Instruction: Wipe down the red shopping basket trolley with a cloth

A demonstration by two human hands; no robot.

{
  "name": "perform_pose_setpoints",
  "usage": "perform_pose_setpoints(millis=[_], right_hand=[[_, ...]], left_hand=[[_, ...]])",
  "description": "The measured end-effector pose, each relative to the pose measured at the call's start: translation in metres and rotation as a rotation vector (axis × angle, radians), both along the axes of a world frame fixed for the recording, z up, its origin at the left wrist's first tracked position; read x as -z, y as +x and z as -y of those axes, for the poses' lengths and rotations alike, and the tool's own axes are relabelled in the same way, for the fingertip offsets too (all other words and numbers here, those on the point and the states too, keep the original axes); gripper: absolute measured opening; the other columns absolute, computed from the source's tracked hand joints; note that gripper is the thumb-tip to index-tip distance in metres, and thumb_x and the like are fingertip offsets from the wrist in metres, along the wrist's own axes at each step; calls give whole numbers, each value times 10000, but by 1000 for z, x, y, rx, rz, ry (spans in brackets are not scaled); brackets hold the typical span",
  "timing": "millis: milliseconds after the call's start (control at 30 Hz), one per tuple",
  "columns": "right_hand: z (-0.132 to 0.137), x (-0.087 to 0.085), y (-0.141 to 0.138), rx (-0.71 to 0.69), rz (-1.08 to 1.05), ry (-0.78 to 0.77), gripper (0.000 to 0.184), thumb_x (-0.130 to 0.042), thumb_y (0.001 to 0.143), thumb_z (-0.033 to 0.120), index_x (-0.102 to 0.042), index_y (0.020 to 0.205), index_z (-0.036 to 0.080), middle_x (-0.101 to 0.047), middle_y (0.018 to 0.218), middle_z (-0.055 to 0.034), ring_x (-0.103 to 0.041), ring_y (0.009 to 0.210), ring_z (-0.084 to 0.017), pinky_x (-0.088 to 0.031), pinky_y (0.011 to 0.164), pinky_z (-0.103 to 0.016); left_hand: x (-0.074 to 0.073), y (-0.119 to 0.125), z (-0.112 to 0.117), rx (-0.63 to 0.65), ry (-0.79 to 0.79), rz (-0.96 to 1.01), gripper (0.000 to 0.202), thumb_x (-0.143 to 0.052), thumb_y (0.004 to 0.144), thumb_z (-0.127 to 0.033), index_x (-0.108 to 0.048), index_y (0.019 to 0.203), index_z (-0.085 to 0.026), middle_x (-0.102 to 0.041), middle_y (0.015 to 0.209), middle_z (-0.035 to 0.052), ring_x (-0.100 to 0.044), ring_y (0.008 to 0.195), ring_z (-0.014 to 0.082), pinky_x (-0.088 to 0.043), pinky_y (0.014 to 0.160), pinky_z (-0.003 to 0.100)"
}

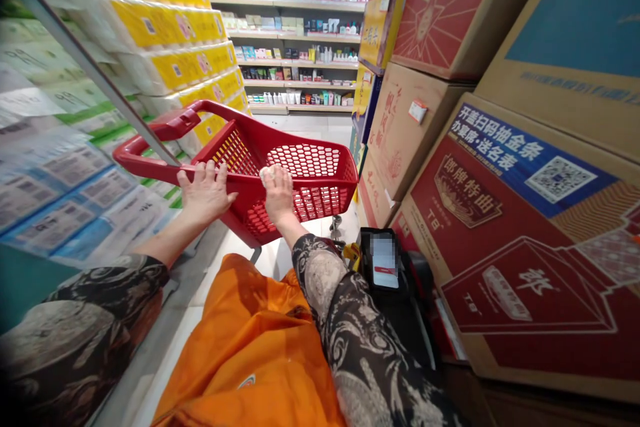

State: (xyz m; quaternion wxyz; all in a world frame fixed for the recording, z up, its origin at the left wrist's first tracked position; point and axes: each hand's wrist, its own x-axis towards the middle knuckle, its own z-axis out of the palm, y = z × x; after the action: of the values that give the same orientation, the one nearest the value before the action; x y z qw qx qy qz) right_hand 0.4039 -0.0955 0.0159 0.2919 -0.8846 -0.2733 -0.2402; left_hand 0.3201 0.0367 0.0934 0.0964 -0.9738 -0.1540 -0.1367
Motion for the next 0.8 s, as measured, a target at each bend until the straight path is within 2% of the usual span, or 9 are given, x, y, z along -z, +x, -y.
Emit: perform_pose_setpoints(millis=[67,167,300,367,433,500,633,700,800], right_hand=[[-11,-4,-2,-44,7,-18,477,-371,870,69,-466,1314,213,-372,1432,-60,-227,1363,-216,-202,1129,-428],[5,-3,7,-81,13,-24,436,-368,890,98,-492,1287,229,-409,1410,-59,-271,1342,-207,-223,1121,-434],[52,6,22,54,2,29,429,-359,868,63,-527,1248,172,-451,1367,-101,-310,1317,-223,-254,1095,-455],[63,8,24,139,4,50,424,-389,844,62,-535,1236,136,-443,1364,-127,-313,1310,-249,-255,1088,-469],[59,6,22,174,20,62,432,-454,818,91,-529,1241,121,-430,1368,-139,-301,1309,-282,-236,1091,-491],[44,2,17,135,40,55,455,-525,794,131,-524,1250,130,-426,1370,-134,-283,1311,-302,-218,1096,-504],[18,-5,15,9,50,35,405,-516,834,137,-542,1233,202,-443,1370,-85,-287,1314,-250,-237,1095,-471],[24,-4,20,-8,40,30,353,-462,880,143,-564,1205,236,-467,1356,-62,-328,1290,-220,-268,1082,-448],[59,2,33,8,26,9,320,-422,916,188,-586,1190,212,-488,1338,-83,-368,1265,-222,-288,1075,-428]], left_hand=[[-1,0,-1,3,12,2,713,-445,816,-387,-201,1432,-120,-224,1493,191,-142,1378,315,-22,1074,569],[-2,-1,-4,15,4,-6,702,-425,816,-371,-199,1433,-124,-232,1493,181,-142,1380,316,0,1073,580],[-2,-2,-5,32,-10,7,712,-404,822,-382,-172,1439,-113,-224,1499,170,-126,1388,306,56,1073,590],[0,-2,-3,37,-25,22,733,-413,818,-404,-174,1435,-88,-218,1497,182,-110,1392,308,62,1076,587],[2,-1,0,38,-36,34,751,-428,810,-429,-193,1428,-73,-216,1495,190,-93,1393,316,58,1080,582],[3,0,3,34,-28,35,755,-438,805,-440,-207,1425,-76,-215,1496,187,-83,1395,318,54,1084,575],[1,2,3,43,11,0,734,-426,810,-422,-200,1431,-103,-208,1504,168,-86,1399,302,56,1083,573],[0,2,1,57,15,-17,716,-418,815,-409,-202,1432,-116,-212,1505,160,-96,1398,296,68,1079,577],[-2,1,-3,81,5,-17,689,-411,814,-369,-217,1430,-129,-227,1502,152,-119,1394,293,85,1071,586]])
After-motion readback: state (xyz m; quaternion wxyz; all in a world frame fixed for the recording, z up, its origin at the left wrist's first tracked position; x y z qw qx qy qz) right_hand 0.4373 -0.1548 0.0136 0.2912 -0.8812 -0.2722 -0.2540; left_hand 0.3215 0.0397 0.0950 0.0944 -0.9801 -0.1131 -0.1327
